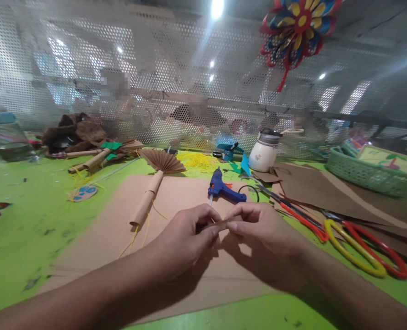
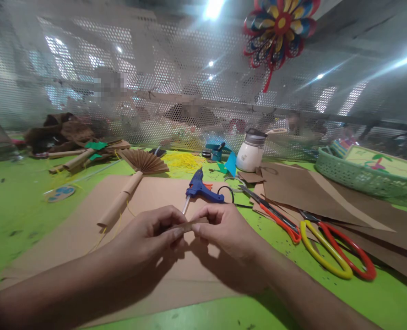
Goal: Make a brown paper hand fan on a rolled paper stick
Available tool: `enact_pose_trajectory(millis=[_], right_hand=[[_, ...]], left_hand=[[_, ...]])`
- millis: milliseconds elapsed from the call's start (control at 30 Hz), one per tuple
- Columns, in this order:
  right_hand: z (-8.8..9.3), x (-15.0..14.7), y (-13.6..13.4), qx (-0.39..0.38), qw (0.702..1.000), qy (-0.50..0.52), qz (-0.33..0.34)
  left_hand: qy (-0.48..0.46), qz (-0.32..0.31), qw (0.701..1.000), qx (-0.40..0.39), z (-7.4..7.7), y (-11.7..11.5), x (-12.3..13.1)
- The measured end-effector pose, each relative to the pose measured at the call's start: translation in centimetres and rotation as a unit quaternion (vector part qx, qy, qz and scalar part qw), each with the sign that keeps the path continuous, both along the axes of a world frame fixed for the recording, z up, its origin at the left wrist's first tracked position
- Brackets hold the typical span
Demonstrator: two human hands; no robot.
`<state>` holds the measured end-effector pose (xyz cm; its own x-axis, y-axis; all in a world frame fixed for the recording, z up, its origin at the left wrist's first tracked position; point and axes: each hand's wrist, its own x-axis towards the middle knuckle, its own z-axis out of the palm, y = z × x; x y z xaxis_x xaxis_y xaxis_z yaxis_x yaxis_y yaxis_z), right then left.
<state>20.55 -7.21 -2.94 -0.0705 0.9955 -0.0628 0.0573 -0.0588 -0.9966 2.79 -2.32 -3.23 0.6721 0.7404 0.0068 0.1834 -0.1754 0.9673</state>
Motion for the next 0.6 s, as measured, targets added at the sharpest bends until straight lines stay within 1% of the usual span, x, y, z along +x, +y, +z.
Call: enact_pose_trajectory(millis=[100,200,300,433,600], right_hand=[[-0.34,0.07,0.08,-0.027,0.998,0.056,0.018],[-0.68,-0.02,0.05,-0.047,0.994,0.097,0.032],[-0.70,-0.35,-0.14,-0.048,0.994,0.099,0.026],[-0.37,-0.61,-0.35,-0.062,0.991,0.118,-0.002],[-0.01,-0.60,-0.42,-0.058,0.990,0.125,-0.002]], left_hand=[[-0.047,-0.005,0.997,-0.056,-0.09,0.17,0.07],[-0.060,-0.007,0.995,-0.074,-0.07,0.20,0.02],[-0.075,-0.014,0.993,-0.088,-0.19,0.14,0.00],[-0.083,-0.017,0.993,-0.087,-0.31,0.08,0.00],[-0.089,-0.008,0.990,-0.110,-0.03,0.08,0.01]])
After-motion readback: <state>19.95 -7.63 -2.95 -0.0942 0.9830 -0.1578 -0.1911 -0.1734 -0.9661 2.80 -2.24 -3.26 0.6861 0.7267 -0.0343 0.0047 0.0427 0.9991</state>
